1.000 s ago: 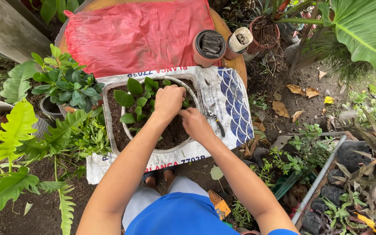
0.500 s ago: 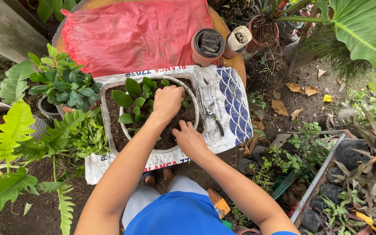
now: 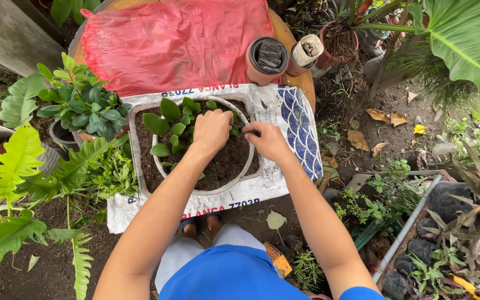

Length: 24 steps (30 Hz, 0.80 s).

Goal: The person trims the leaves of small plants in a white pot using pruning shears. They hold the leaves with one hand and cut them with the shears in the other hand, then place the shears down and continue adjusting the plants by hand.

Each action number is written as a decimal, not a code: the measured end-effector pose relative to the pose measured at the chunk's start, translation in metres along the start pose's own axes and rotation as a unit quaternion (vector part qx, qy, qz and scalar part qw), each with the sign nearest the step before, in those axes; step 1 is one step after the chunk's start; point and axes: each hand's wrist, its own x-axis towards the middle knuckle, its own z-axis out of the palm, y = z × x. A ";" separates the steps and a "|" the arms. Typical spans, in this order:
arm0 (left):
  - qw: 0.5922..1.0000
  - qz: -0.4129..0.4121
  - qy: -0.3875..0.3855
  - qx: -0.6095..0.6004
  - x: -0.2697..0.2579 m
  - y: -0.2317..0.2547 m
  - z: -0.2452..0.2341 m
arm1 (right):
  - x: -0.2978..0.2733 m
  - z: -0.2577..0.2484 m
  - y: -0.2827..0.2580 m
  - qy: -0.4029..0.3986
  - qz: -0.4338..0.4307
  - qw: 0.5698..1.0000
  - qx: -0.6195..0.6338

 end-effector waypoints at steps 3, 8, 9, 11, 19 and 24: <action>1.000 -0.003 -0.011 0.006 -0.002 0.006 -0.004 | 0.022 0.000 -0.001 0.007 -0.081 0.997 0.002; 1.000 -0.013 -0.009 0.023 -0.002 0.009 -0.004 | 0.040 0.005 0.013 -0.062 -0.140 0.988 0.028; 0.999 -0.011 -0.004 0.034 -0.001 0.008 -0.002 | 0.042 0.004 0.016 -0.065 -0.152 0.985 0.053; 0.998 -0.020 -0.015 0.054 -0.003 0.011 -0.005 | 0.037 0.002 0.018 -0.032 -0.140 0.990 0.013; 0.981 -0.021 -0.060 0.185 -0.003 0.022 0.012 | 0.007 0.013 -0.007 -0.019 -0.121 0.967 -0.221; 0.974 -0.047 -0.083 0.207 0.005 0.025 0.023 | 0.015 0.030 0.012 0.038 -0.158 0.967 -0.196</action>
